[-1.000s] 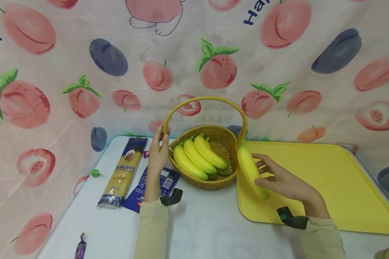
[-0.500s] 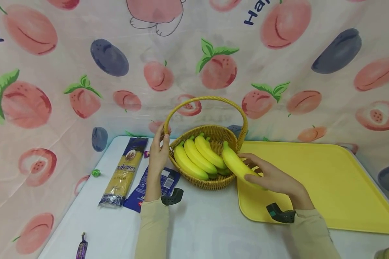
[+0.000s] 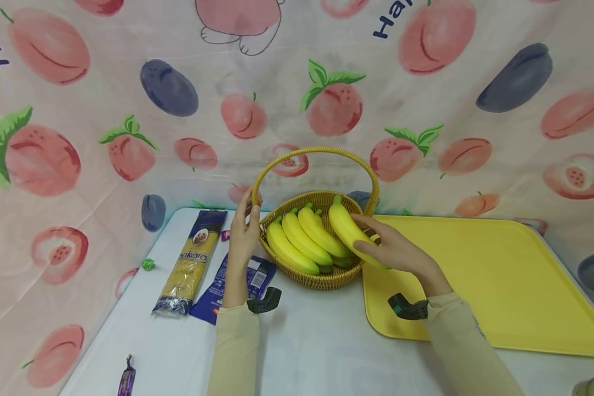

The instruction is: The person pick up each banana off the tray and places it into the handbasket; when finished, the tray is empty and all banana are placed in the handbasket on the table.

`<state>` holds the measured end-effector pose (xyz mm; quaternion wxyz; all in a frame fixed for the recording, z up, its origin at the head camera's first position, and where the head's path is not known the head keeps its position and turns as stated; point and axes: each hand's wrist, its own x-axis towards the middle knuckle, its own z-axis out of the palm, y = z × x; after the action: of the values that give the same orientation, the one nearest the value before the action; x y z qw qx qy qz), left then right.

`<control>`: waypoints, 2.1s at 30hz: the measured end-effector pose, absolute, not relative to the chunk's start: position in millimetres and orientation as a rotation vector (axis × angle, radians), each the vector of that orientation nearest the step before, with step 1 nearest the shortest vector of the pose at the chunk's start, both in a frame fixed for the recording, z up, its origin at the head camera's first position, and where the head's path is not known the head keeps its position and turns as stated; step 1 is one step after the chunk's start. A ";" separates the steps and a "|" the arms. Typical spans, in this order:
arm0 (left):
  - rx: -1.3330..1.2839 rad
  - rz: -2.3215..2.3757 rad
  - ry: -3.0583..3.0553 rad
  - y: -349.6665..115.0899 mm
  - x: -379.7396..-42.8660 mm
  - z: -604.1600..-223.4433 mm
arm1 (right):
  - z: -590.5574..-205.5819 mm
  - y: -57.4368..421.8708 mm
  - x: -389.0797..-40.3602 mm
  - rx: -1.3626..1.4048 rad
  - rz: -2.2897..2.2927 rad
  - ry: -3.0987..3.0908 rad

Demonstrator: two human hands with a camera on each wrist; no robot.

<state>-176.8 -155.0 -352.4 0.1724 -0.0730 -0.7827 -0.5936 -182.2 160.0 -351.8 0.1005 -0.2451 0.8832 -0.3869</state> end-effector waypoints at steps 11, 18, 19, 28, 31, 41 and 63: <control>-0.240 -1.655 -2.201 -157.1 -179.5 -351.2 | -349.7 132.5 -206.5 -0.685 -1.169 2.602; -0.255 -1.651 -2.202 -157.1 -178.4 -353.0 | -351.8 120.2 -218.7 -0.633 -1.205 2.564; -0.259 -1.651 -2.201 -157.1 -178.3 -353.2 | -352.4 118.6 -219.9 -0.614 -1.209 2.562; -0.234 -1.672 -2.213 -156.7 -177.6 -354.5 | -360.9 108.7 -230.4 -0.463 -1.185 2.583; -0.234 -1.669 -2.213 -156.2 -176.9 -355.3 | -363.2 106.7 -232.4 -0.443 -1.149 2.595; -0.227 -1.655 -2.220 -152.7 -177.3 -354.4 | -370.6 106.3 -237.4 -0.438 -1.043 2.646; -0.241 -1.698 -2.240 -159.2 -178.4 -355.3 | -364.6 121.4 -202.9 -0.619 -0.997 2.797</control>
<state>-178.4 -159.2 -355.3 0.1595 -0.0843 -0.7837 -0.5943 -202.9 121.4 -364.6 0.0539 -0.2038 0.9207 -0.3283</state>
